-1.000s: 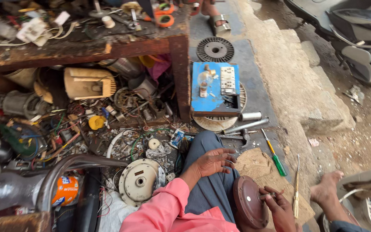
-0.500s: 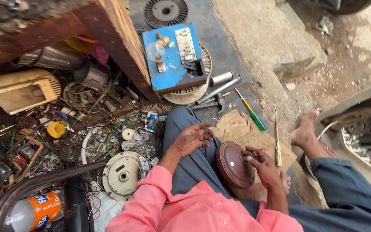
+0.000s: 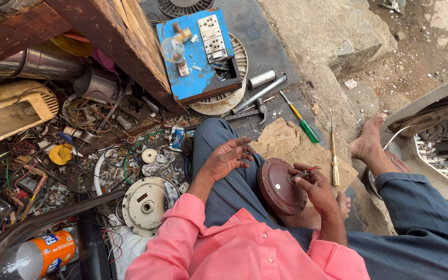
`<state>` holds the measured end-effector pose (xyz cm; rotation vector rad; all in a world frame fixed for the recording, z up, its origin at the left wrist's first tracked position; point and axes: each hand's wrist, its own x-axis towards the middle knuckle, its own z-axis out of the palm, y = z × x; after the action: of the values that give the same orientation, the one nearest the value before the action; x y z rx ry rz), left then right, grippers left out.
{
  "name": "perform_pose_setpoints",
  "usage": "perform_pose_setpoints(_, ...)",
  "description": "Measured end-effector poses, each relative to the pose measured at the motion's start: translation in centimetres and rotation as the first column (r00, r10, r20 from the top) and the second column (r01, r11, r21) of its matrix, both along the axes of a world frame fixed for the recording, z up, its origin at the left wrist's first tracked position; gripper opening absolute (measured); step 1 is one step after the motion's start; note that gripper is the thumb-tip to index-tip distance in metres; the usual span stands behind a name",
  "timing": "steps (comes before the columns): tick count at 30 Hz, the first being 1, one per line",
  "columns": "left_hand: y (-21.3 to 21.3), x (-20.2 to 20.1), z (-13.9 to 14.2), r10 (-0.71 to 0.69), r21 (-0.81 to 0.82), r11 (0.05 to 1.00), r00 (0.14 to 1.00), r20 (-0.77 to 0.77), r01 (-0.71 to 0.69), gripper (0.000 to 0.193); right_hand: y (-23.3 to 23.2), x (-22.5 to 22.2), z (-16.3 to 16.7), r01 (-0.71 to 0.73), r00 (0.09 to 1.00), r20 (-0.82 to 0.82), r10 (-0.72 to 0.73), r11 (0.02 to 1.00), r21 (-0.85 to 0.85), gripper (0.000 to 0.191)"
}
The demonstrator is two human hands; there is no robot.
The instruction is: The person sits on the floor and uses a screwdriver to adjust wires and components on a circular brown electrical part. They manipulate the wires by hand and use the tool to tighten or loosen connections on the device.
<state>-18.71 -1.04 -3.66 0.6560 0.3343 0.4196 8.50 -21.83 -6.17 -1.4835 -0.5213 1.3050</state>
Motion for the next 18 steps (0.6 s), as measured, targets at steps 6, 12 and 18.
perform_pose_setpoints(6, 0.0, 0.0, -0.3, 0.007, -0.007, 1.000, 1.000, 0.005, -0.007, 0.060, -0.2, -0.1, -1.3, 0.027, 0.996, 0.086, -0.030, 0.999, 0.045, 0.039)
perform_pose_setpoints(12, -0.1, 0.1, 0.2, 0.019, -0.016, 1.000, 1.000, 0.019, -0.018, 0.058, -0.1, -0.3, -1.8, 0.047, 0.980, 0.194, -0.046, 0.999, -0.003, 0.034)
perform_pose_setpoints(18, 1.2, 0.4, 2.9, 0.111, -0.054, 0.993, 0.980, 0.164, -0.103, 0.068, -0.1, 0.1, -1.6, 0.029, 0.993, 0.111, -0.032, 0.999, 0.032, 0.036)
